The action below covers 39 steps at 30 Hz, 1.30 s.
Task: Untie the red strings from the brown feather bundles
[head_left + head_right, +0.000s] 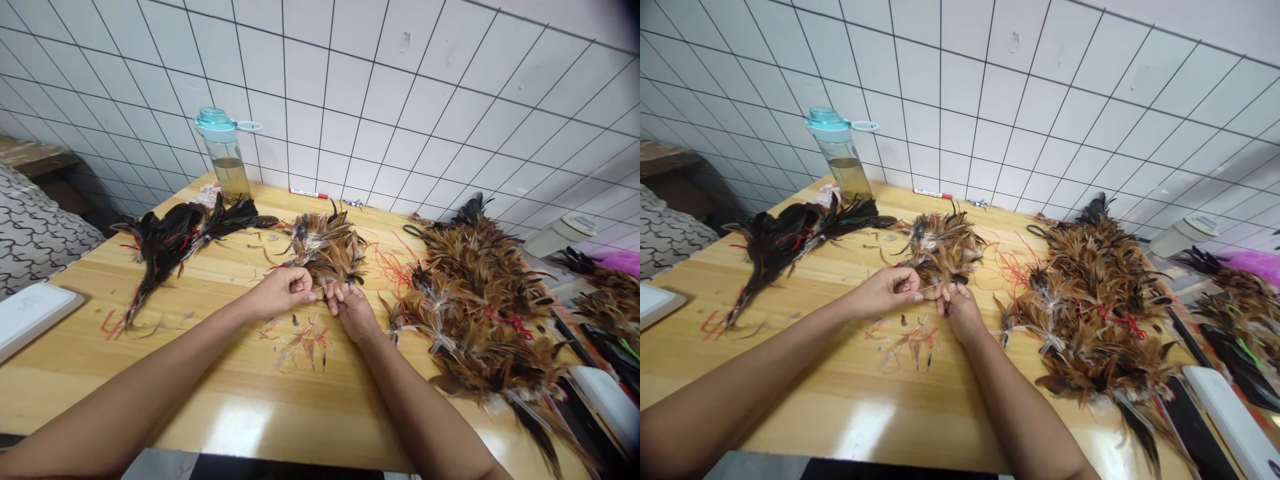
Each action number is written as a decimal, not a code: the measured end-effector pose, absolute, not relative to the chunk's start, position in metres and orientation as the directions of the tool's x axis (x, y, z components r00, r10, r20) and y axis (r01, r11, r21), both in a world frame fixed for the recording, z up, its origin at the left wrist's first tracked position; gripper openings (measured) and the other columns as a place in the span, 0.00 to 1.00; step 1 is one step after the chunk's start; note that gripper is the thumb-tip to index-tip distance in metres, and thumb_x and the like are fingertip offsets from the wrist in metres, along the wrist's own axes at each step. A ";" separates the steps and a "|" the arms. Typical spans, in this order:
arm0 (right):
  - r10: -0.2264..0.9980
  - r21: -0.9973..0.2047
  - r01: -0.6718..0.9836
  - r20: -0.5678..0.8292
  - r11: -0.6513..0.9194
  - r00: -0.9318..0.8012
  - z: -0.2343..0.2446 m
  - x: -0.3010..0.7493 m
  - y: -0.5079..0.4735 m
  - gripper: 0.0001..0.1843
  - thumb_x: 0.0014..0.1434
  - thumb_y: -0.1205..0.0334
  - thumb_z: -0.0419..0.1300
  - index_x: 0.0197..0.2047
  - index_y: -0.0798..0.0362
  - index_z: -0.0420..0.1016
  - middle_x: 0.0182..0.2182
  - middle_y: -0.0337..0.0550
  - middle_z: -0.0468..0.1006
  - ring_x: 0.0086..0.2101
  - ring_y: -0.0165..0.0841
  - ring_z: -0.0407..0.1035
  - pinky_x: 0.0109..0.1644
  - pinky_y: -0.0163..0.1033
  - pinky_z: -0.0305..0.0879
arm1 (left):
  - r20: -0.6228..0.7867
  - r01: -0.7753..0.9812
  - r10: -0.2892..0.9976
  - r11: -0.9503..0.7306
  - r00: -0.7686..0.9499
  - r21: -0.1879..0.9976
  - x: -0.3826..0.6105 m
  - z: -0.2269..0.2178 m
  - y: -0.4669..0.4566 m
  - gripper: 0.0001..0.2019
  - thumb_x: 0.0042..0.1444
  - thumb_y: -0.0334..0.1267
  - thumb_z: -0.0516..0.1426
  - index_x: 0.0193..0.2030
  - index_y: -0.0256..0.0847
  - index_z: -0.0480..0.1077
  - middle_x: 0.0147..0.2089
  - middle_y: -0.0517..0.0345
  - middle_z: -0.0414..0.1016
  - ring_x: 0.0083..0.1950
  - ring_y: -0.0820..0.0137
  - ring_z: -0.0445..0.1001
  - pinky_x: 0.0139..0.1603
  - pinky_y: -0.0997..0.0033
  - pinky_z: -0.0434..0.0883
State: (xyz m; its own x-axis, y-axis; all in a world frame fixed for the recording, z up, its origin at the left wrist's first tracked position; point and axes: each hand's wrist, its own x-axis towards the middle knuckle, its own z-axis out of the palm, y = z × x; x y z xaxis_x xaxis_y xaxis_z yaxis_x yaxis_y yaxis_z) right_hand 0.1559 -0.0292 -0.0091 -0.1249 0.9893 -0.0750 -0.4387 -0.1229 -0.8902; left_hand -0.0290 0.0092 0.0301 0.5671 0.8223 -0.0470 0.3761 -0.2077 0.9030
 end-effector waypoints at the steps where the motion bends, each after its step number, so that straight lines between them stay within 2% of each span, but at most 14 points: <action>1: 0.989 -0.892 -0.435 -0.075 -0.123 -0.125 -0.010 0.156 -0.029 0.19 0.48 0.49 0.65 0.23 0.53 0.64 0.25 0.36 0.69 0.19 0.23 0.55 0.26 0.35 0.47 | -0.055 0.373 0.829 -0.191 0.557 0.908 -0.028 0.031 0.008 0.14 0.51 0.45 0.59 0.28 0.39 0.60 0.23 0.67 0.55 0.25 0.78 0.53 0.26 0.78 0.52; 5: 0.989 -0.912 -0.394 -0.066 -0.114 -0.134 -0.010 0.155 -0.030 0.20 0.49 0.46 0.64 0.23 0.52 0.65 0.24 0.36 0.68 0.19 0.24 0.55 0.26 0.35 0.46 | -0.021 0.388 0.874 -0.194 0.485 0.901 -0.028 0.030 0.007 0.15 0.51 0.45 0.60 0.29 0.40 0.57 0.22 0.69 0.51 0.24 0.78 0.50 0.25 0.78 0.49; 9: 0.987 -0.920 -0.377 -0.056 -0.109 -0.149 -0.007 0.155 -0.031 0.21 0.50 0.44 0.64 0.23 0.52 0.63 0.24 0.37 0.68 0.20 0.24 0.54 0.26 0.35 0.46 | 0.102 0.371 0.907 -0.267 0.408 0.889 -0.028 0.025 0.012 0.14 0.52 0.42 0.58 0.28 0.40 0.56 0.25 0.66 0.54 0.27 0.76 0.53 0.28 0.77 0.53; 14: 0.989 -0.927 -0.361 -0.050 -0.098 -0.140 -0.010 0.157 -0.030 0.21 0.52 0.43 0.61 0.24 0.51 0.64 0.20 0.35 0.65 0.19 0.25 0.54 0.26 0.36 0.45 | 0.260 0.296 0.869 -0.403 0.422 0.866 -0.027 0.025 0.013 0.14 0.51 0.40 0.59 0.26 0.39 0.57 0.37 0.56 0.66 0.42 0.70 0.64 0.42 0.72 0.62; 16: 0.990 -0.930 -0.353 -0.057 -0.101 -0.133 -0.011 0.158 -0.029 0.20 0.53 0.44 0.61 0.25 0.51 0.65 0.18 0.35 0.64 0.19 0.26 0.53 0.26 0.36 0.44 | 0.206 0.166 0.858 -0.316 0.471 0.934 -0.026 0.026 0.012 0.14 0.53 0.41 0.59 0.27 0.39 0.56 0.41 0.54 0.68 0.44 0.69 0.67 0.45 0.71 0.64; 19: 0.991 -0.929 -0.355 -0.058 -0.099 -0.123 -0.012 0.159 -0.029 0.19 0.53 0.44 0.60 0.25 0.51 0.66 0.17 0.34 0.64 0.19 0.26 0.53 0.25 0.36 0.44 | 0.052 0.062 0.840 -0.101 0.540 0.993 -0.025 0.026 0.010 0.14 0.55 0.42 0.57 0.30 0.41 0.54 0.33 0.59 0.70 0.35 0.73 0.68 0.38 0.73 0.65; 22: 0.993 -0.934 -0.348 -0.041 -0.078 -0.113 -0.011 0.158 -0.029 0.20 0.53 0.43 0.60 0.24 0.51 0.66 0.16 0.34 0.64 0.18 0.26 0.54 0.26 0.35 0.45 | -0.036 0.112 0.831 -0.031 0.555 0.993 -0.024 0.024 0.010 0.12 0.55 0.42 0.57 0.33 0.41 0.56 0.25 0.65 0.66 0.28 0.75 0.66 0.32 0.76 0.63; 25: 0.996 -0.961 -0.271 -0.038 -0.058 -0.079 -0.013 0.158 -0.029 0.21 0.54 0.41 0.58 0.25 0.51 0.66 0.15 0.34 0.65 0.17 0.26 0.55 0.25 0.35 0.46 | -0.042 0.203 0.841 -0.082 0.540 0.976 -0.027 0.025 0.011 0.11 0.55 0.42 0.57 0.40 0.40 0.61 0.26 0.66 0.67 0.27 0.75 0.67 0.31 0.75 0.63; 27: 0.998 -0.988 -0.152 -0.034 -0.041 -0.045 -0.017 0.159 -0.028 0.20 0.57 0.41 0.56 0.27 0.51 0.66 0.14 0.34 0.65 0.16 0.27 0.56 0.25 0.36 0.48 | -0.032 0.337 0.855 -0.170 0.518 0.926 -0.030 0.027 0.012 0.10 0.55 0.42 0.57 0.42 0.40 0.66 0.27 0.64 0.69 0.28 0.73 0.68 0.31 0.75 0.62; 30: 0.998 -0.990 0.129 0.052 0.047 0.036 -0.023 0.163 -0.026 0.18 0.62 0.48 0.51 0.26 0.50 0.66 0.13 0.35 0.65 0.18 0.29 0.58 0.28 0.36 0.53 | -0.005 0.525 0.847 -0.325 0.532 0.787 -0.033 0.032 0.012 0.07 0.56 0.41 0.56 0.35 0.40 0.71 0.30 0.60 0.75 0.33 0.71 0.71 0.34 0.74 0.62; 32: 0.985 -0.926 0.360 0.153 0.114 0.080 -0.023 0.166 -0.025 0.16 0.63 0.55 0.49 0.26 0.50 0.66 0.16 0.38 0.67 0.22 0.31 0.62 0.31 0.37 0.56 | 0.027 0.564 0.819 -0.418 0.573 0.712 -0.033 0.035 0.010 0.09 0.59 0.40 0.54 0.33 0.40 0.72 0.33 0.58 0.76 0.35 0.70 0.71 0.36 0.74 0.62; 34: 0.971 -0.791 0.599 0.223 0.127 0.089 -0.019 0.167 -0.026 0.14 0.62 0.62 0.47 0.27 0.51 0.68 0.23 0.42 0.72 0.29 0.34 0.66 0.35 0.37 0.58 | 0.081 0.558 0.773 -0.522 0.630 0.645 -0.030 0.036 0.005 0.10 0.61 0.38 0.51 0.33 0.39 0.71 0.33 0.58 0.76 0.35 0.71 0.71 0.37 0.73 0.62; 36: 0.969 -0.596 0.799 0.234 0.082 0.075 -0.012 0.165 -0.028 0.13 0.60 0.68 0.47 0.30 0.53 0.70 0.31 0.47 0.75 0.34 0.35 0.68 0.36 0.37 0.58 | 0.149 0.525 0.705 -0.636 0.694 0.565 -0.026 0.037 -0.002 0.11 0.63 0.36 0.49 0.33 0.38 0.70 0.33 0.57 0.75 0.36 0.71 0.71 0.38 0.73 0.62; 39: 0.983 -0.296 0.955 0.178 0.016 0.039 0.000 0.159 -0.033 0.13 0.59 0.69 0.48 0.39 0.53 0.73 0.39 0.47 0.76 0.35 0.34 0.68 0.34 0.37 0.54 | 0.239 0.475 0.609 -0.763 0.757 0.439 -0.018 0.035 -0.014 0.11 0.63 0.34 0.48 0.35 0.38 0.71 0.34 0.55 0.74 0.37 0.70 0.71 0.39 0.72 0.64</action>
State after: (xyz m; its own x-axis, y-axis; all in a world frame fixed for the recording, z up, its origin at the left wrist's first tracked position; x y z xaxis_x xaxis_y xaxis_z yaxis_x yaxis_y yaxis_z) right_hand 0.1594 -0.0328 -0.0003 0.0391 0.9833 0.1778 0.9552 0.0155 -0.2957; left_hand -0.0178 -0.0142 0.0350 0.7566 0.6086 0.2392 0.4749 -0.7629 0.4387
